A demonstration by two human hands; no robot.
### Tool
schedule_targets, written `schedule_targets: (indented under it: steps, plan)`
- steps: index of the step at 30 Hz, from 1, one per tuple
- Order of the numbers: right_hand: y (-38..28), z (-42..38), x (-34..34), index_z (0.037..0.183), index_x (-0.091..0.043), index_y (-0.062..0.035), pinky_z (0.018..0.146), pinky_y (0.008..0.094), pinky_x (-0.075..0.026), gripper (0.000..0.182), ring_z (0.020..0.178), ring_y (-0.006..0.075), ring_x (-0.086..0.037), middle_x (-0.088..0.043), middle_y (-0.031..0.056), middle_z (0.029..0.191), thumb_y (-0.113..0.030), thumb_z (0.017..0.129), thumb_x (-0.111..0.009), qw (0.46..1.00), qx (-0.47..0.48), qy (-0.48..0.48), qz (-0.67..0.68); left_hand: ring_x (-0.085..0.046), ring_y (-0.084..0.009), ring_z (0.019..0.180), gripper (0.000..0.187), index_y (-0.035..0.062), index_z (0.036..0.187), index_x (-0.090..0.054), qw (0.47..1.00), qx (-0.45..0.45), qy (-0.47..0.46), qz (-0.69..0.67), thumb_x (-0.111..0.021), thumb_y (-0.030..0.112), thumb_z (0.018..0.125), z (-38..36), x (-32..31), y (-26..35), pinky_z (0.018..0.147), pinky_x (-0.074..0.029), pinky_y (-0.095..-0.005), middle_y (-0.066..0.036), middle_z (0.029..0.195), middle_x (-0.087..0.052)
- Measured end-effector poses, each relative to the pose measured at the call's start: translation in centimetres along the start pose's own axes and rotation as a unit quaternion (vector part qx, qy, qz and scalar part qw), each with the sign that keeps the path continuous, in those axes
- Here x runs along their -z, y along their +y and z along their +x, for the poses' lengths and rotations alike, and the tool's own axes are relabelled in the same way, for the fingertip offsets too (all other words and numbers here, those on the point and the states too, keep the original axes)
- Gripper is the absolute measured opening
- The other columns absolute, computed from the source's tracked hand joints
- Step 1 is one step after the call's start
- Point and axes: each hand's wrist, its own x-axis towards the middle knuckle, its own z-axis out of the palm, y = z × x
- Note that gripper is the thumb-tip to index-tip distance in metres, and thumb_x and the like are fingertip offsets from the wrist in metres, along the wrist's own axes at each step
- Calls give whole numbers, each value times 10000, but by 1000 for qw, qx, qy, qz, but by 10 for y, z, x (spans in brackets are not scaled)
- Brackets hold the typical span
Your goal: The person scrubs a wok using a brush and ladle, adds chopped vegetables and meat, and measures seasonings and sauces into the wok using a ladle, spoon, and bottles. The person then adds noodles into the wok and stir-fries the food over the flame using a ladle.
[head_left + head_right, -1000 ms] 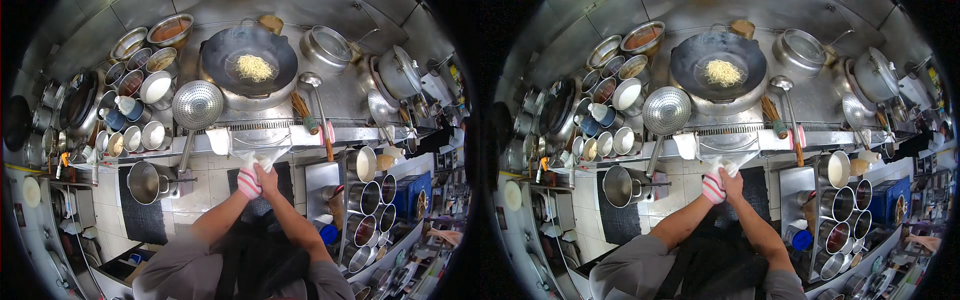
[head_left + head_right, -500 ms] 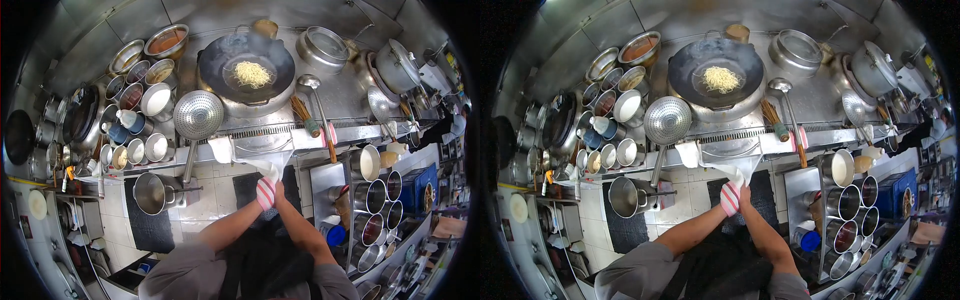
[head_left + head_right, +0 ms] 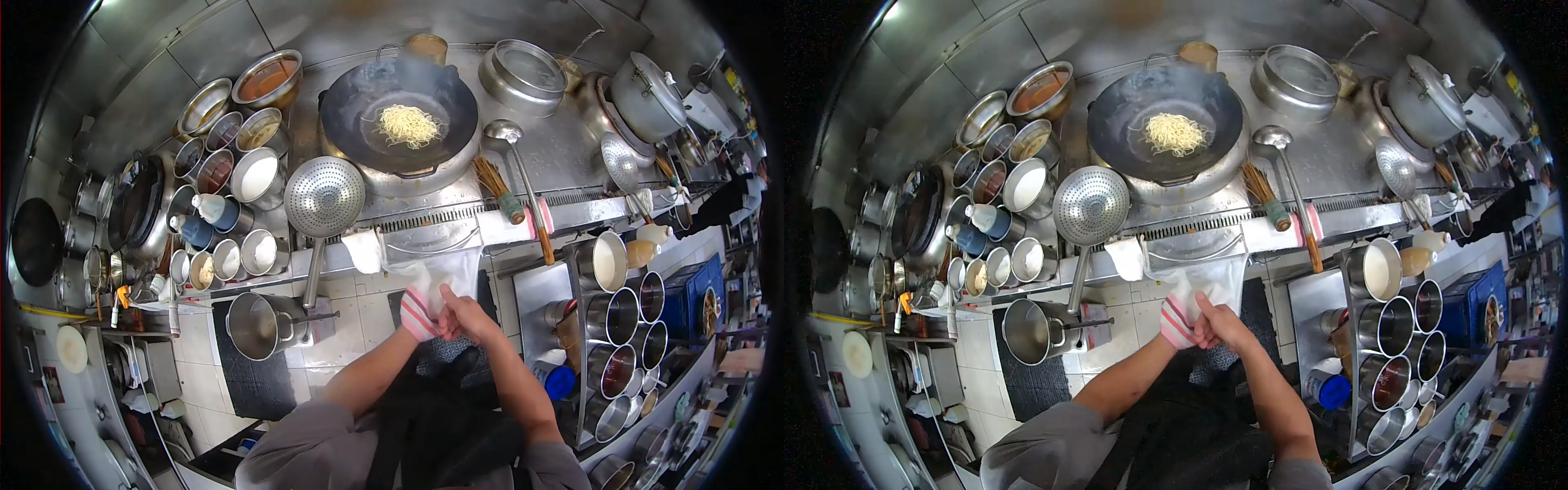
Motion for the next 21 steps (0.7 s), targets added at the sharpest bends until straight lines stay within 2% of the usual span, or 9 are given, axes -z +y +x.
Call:
schedule_targets:
  steps: [1,3,6,8,11,14,17,18,21]
  plan:
    - [0,8,4,650,-645,-28,492,300,-464,741,464,195,-574,-605,111,570,-683,976,-532,993,-64,-58,85,-516,-315,501,596,128,799,-631,1000,8,-24,-1,-350,589,1050,3,7,-9,515,-437,-455,-119,541,-482]
    - [8,37,14,575,-540,-86,396,308,-386,760,395,159,-501,-544,84,529,-735,967,-481,996,-65,-9,56,-521,-277,517,552,155,791,-629,992,-16,106,-71,-382,578,1045,25,20,-28,542,-450,-438,-88,564,-493]
    - [28,81,5,734,-663,-15,579,415,-505,787,607,274,-649,-615,126,614,-718,991,-420,965,62,244,-68,-590,-226,695,427,177,921,-638,967,-96,210,-111,-408,509,1062,26,-75,-31,650,-496,-401,-47,743,-594]
    - [36,92,0,900,-747,32,762,465,-554,814,804,340,-709,-675,166,725,-701,1001,-407,901,171,353,-186,-620,-196,863,364,198,1083,-619,964,-127,228,-46,-426,506,1062,30,-68,-41,779,-523,-389,-12,957,-645]
    - [46,90,-2,1332,-626,61,1011,478,-480,859,1142,363,-638,-692,221,1114,-698,1008,-387,956,110,258,-85,-612,-245,960,454,187,1150,-596,970,-99,222,5,-376,573,1054,29,-37,-38,842,-509,-439,-47,1075,-625]
    - [83,122,-9,1487,-477,-16,886,472,-574,606,1043,299,-668,-661,180,1254,-341,1001,-638,976,159,127,73,-555,-282,1167,580,183,1347,-518,973,-91,214,0,-316,633,1042,29,-18,-41,995,-451,-462,-73,1320,-559]
    - [31,43,-18,1561,-333,43,1147,362,-366,895,1396,303,-447,-467,246,1500,-664,1019,-430,987,115,105,42,-370,-268,1425,682,184,1576,-305,974,-137,171,51,-267,620,1053,39,38,-42,1179,-283,-413,-82,1584,-376]
    - [37,48,-25,1619,-80,34,1032,354,-480,945,1259,268,-554,-469,208,1465,-569,1031,-509,979,137,112,105,-268,-248,1525,714,188,1651,-203,979,-146,138,45,-263,590,1065,38,56,-40,1243,-196,-376,-81,1671,-293]
    - [27,30,-31,1625,-74,25,1155,356,-364,932,1409,309,-418,-418,223,1532,-551,1039,-513,970,159,133,124,-320,-265,1480,661,151,1613,-265,975,-164,133,65,-325,522,1069,49,102,-40,1209,-257,-380,-76,1632,-338]
